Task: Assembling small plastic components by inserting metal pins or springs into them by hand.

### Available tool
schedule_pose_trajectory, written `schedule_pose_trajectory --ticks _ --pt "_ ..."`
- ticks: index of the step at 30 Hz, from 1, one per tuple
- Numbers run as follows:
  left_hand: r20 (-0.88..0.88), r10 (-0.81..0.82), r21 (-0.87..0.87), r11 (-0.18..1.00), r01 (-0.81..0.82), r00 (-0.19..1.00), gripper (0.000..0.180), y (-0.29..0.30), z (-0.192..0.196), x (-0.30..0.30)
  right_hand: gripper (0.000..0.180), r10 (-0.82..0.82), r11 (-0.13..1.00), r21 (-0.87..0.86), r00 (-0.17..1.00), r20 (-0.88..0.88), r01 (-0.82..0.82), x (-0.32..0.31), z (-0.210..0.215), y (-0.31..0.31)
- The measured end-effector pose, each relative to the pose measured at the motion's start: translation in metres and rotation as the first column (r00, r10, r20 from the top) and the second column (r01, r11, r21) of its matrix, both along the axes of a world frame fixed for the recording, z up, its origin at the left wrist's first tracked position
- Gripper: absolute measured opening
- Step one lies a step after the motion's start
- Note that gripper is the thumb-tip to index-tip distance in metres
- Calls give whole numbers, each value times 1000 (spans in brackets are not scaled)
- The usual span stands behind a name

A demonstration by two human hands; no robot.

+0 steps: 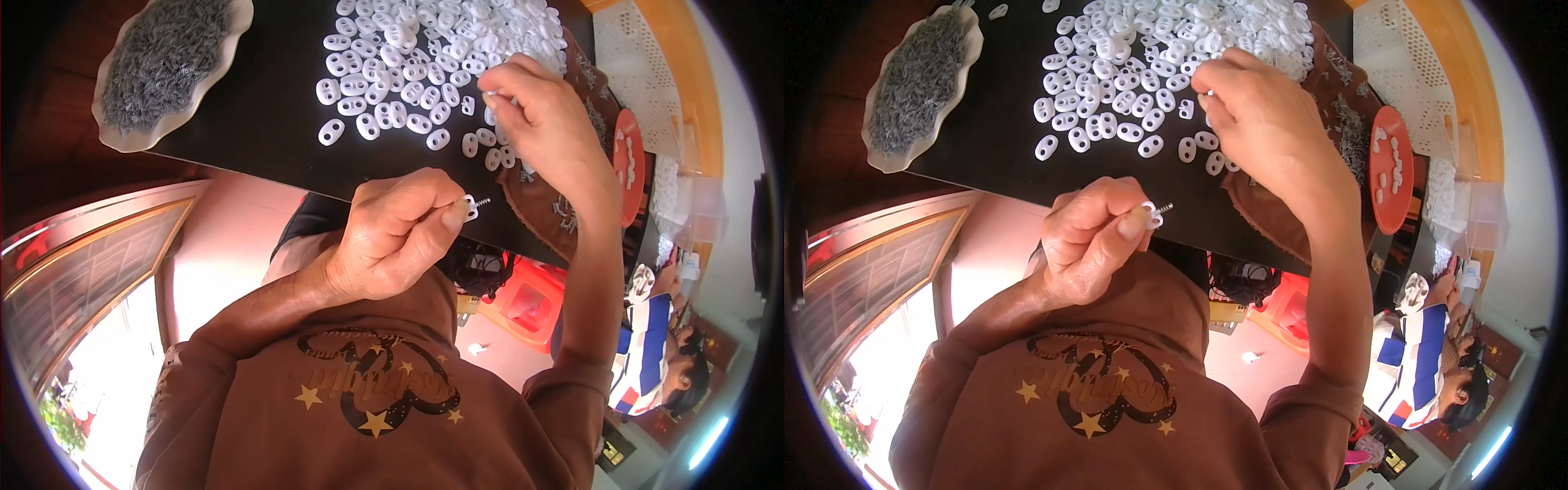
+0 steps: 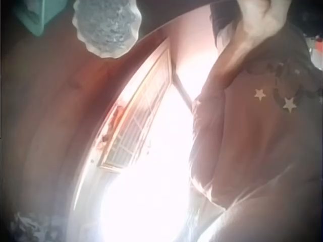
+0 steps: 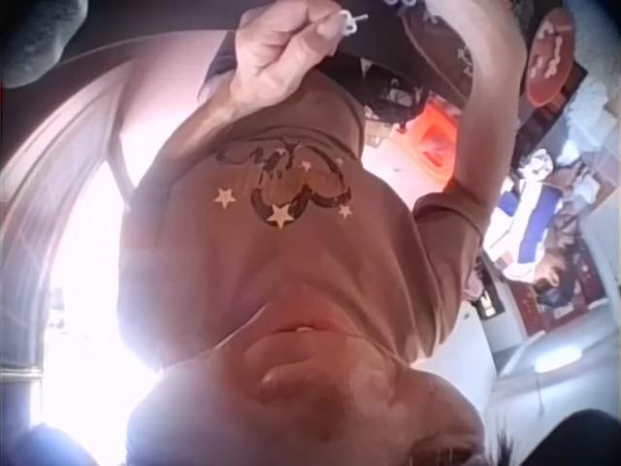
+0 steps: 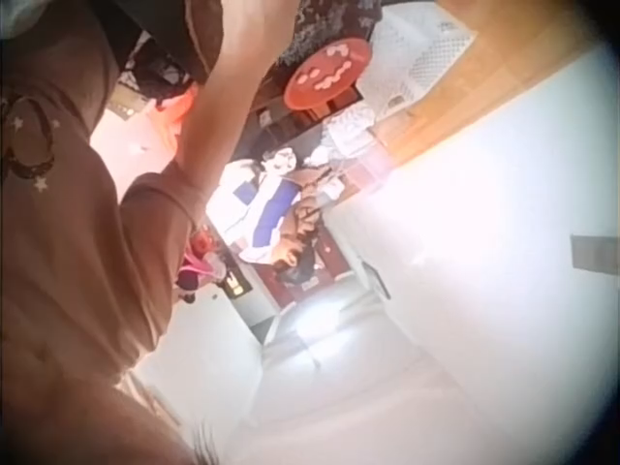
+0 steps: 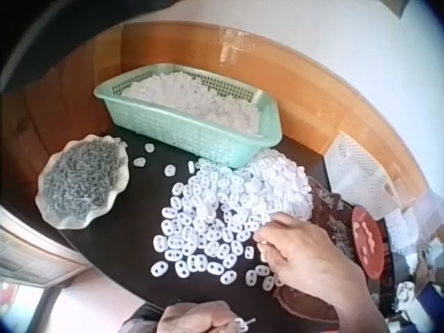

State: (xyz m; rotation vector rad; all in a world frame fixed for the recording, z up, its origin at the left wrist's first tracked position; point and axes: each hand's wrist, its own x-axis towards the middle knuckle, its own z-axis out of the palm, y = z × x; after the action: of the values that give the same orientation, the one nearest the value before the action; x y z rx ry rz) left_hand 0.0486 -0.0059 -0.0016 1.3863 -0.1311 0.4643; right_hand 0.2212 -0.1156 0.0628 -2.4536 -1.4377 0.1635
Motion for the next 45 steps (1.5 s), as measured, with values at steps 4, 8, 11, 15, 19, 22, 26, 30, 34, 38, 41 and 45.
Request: schedule_pose_trajectory --ticks 4,8,11,15,19,22,26,30,34,38,41,45 --pt "32 4 -12 1000 -4 999 8 -2 -4 1 9 40 999 19 998 53 -41 5 -4 3" --pt "2 2 -43 999 -2 1000 10 -2 -4 -1 9 49 996 -69 999 2 -49 -1 6 -1" --pt "14 14 -40 999 -13 1000 10 -3 -4 -1 11 29 998 -47 996 -81 -33 -11 12 -17" --pt "21 10 -24 1000 -10 1000 10 -2 -4 -1 18 48 999 23 988 -148 -45 -27 9 -23" --pt "31 21 -8 1000 -21 999 10 -4 -2 -2 24 71 997 -14 995 -65 -72 -38 2 -21" --pt "4 24 -11 1000 -24 1000 10 -4 0 -3 22 96 995 -8 995 -28 -96 -35 -4 -20" --pt "-12 19 -15 1000 -19 1000 10 -4 -1 -1 19 120 992 33 993 0 -120 -26 -9 -16" --pt "-28 12 -16 1000 -12 1000 10 -1 0 -3 18 146 987 64 989 22 -147 -16 -8 -16" --pt "39 38 12 999 -38 999 10 -4 -3 -4 19 133 991 37 990 -40 -132 -14 2 -19" --pt "59 33 22 999 -35 998 10 -1 -4 -2 19 149 989 2 989 3 -149 -17 -2 -15" --pt "39 93 -65 994 -90 995 5 -7 -4 -1 19 157 984 -96 983 97 -147 -17 -3 -12" --pt "21 113 -77 991 -111 993 5 -9 -2 0 19 177 980 -120 971 162 -159 -21 -3 -11"
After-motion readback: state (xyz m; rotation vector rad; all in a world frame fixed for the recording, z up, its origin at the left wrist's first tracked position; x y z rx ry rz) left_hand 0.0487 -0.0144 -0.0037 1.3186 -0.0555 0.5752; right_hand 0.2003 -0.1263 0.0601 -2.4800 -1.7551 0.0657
